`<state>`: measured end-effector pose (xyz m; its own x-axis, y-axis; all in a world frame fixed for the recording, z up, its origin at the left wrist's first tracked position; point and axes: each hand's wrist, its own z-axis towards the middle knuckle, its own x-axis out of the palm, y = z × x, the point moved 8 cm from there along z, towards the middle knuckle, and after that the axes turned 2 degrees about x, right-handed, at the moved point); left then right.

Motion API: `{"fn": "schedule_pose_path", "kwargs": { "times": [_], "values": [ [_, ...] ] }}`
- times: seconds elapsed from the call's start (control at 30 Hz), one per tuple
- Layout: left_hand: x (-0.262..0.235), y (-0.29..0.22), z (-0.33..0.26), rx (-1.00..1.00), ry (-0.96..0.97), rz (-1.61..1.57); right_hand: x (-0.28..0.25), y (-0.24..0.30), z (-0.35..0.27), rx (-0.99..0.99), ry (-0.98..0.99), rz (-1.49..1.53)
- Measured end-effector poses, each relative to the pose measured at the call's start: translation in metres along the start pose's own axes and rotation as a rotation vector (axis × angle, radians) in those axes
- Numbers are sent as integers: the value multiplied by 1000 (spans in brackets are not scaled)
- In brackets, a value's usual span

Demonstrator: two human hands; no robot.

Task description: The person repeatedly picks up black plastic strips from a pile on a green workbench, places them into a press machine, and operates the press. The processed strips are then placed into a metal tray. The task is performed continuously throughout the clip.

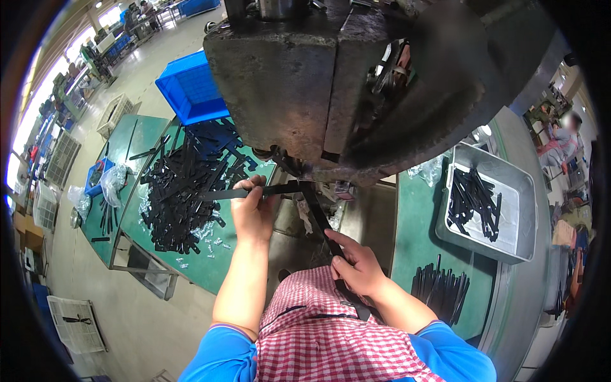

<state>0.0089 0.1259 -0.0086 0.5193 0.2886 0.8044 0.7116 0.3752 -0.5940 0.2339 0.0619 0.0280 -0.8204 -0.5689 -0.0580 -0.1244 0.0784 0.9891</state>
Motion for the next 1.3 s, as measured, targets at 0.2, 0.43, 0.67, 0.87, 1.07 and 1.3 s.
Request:
{"fn": "schedule_pose_path", "kwargs": {
  "times": [0.2,0.43,0.67,0.87,1.07,1.3],
  "values": [
    [-23,13,-32,-72,-96,-88,7,5,20,3,20,-39],
    [-50,9,-85,-124,-93,-89,10,4,18,40,4,-36],
    [-66,-9,-110,-58,-99,26,18,4,15,33,-9,-83],
    [-79,-10,-119,-67,-167,142,11,-3,13,1,-81,16],
    [-83,-14,-124,-58,-125,216,17,-16,16,101,42,86],
    [-154,-31,-133,-123,-221,494,-35,-28,44,-196,-259,-587]
  ]
}}
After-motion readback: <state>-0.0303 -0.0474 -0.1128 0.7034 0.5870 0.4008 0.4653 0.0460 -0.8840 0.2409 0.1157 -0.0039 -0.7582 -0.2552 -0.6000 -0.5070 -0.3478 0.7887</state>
